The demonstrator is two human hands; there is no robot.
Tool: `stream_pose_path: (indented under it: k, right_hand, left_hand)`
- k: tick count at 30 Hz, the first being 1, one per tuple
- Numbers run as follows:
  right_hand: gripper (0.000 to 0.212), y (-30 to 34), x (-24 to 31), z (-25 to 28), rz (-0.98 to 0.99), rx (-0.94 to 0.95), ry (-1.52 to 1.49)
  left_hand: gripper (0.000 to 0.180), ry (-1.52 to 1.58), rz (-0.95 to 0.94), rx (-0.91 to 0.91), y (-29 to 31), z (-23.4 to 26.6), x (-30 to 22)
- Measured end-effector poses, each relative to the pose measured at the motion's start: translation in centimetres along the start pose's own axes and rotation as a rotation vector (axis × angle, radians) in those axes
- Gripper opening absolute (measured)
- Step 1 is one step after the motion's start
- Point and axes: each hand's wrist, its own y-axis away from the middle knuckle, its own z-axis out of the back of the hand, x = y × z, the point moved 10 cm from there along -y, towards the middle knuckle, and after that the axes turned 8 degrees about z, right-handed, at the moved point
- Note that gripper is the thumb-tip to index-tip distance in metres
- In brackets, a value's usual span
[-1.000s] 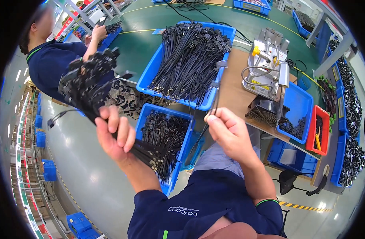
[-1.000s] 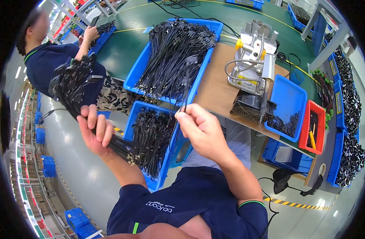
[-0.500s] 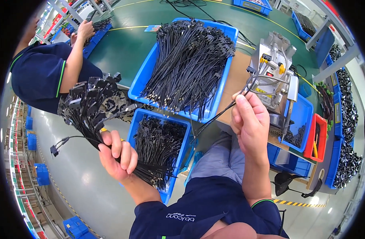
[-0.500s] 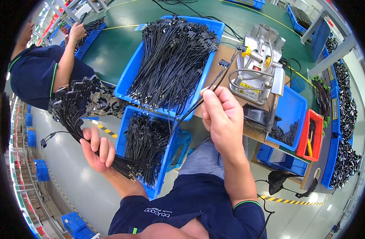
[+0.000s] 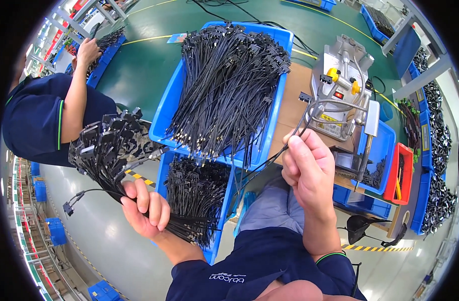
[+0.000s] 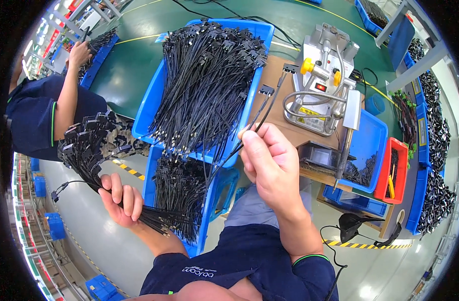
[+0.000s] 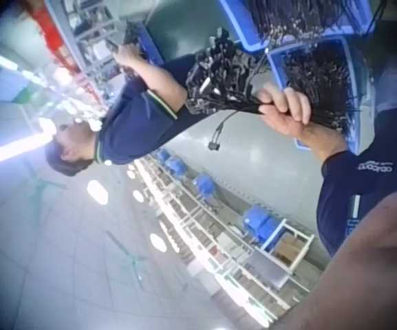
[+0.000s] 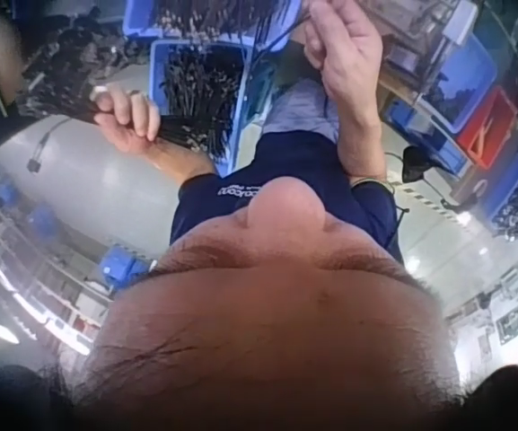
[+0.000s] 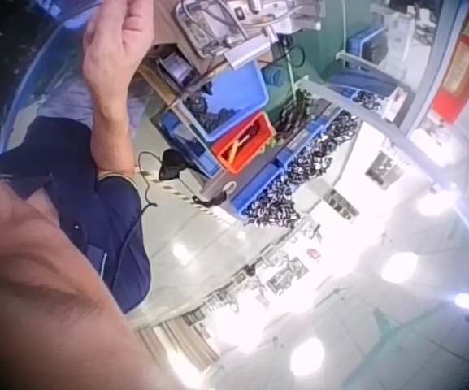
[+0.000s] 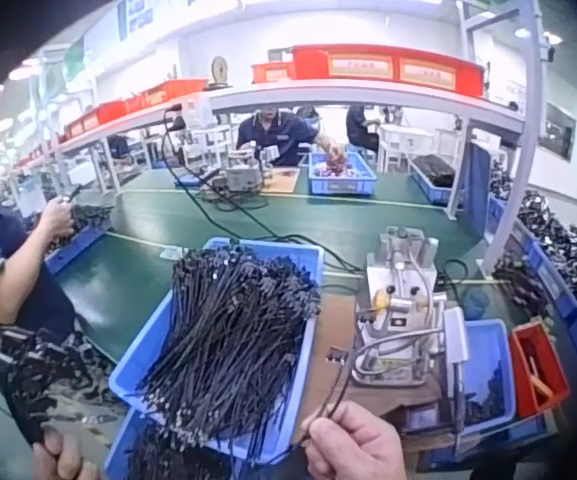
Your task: The person assembles electronic cable harnesses and connectors by hand at a factory workstation, taking components from plastic bins and inspecting them.
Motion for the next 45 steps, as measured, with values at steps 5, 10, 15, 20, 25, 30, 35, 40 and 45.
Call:
stream_pose_path:
  k: [5,10,15,20,25,30,35,40,45]
  right_hand:
    - [0.014,0.6,0.5,-0.3,-0.030,0.040,-0.063]
    - [0.014,1.0,1.2,-0.6,-0.016,0.058,-0.068]
    - [0.014,1.0,2.2,-1.0,0.022,0.059,-0.046]
    - [0.014,-0.6,3.7,-2.4,0.058,0.062,-0.051]
    - [0.017,-5.2,3.1,-3.2,0.105,0.024,0.103]
    - [0.016,-11.0,-0.5,-0.9,0.122,-0.024,0.215]
    - [0.022,-13.3,-2.6,-0.5,0.060,0.015,0.384]
    - [0.033,-12.6,-3.4,0.2,0.106,-0.043,0.607]
    - [0.034,-10.0,-1.9,-0.3,0.169,-0.032,0.554]
  left_hand:
    - [0.025,-0.006,-0.001,-0.004,-0.7,0.2,0.4]
    - [0.024,0.011,-0.008,-0.005,-1.1,0.4,0.7]
    - [0.024,0.017,0.008,0.006,-1.3,0.2,0.9]
    - [0.024,-0.003,0.006,0.003,-1.2,-0.3,0.6]
    - [0.024,-0.057,0.012,0.025,-0.7,-1.3,0.4]
    - [0.023,-0.071,0.024,-0.008,0.0,-1.8,0.3]
    - [0.022,-0.075,0.028,-0.016,0.8,-2.0,0.2]
    - [0.022,-0.068,0.027,-0.014,1.2,-2.3,0.3]
    - [0.023,-0.035,0.032,-0.033,1.3,-2.2,0.7]
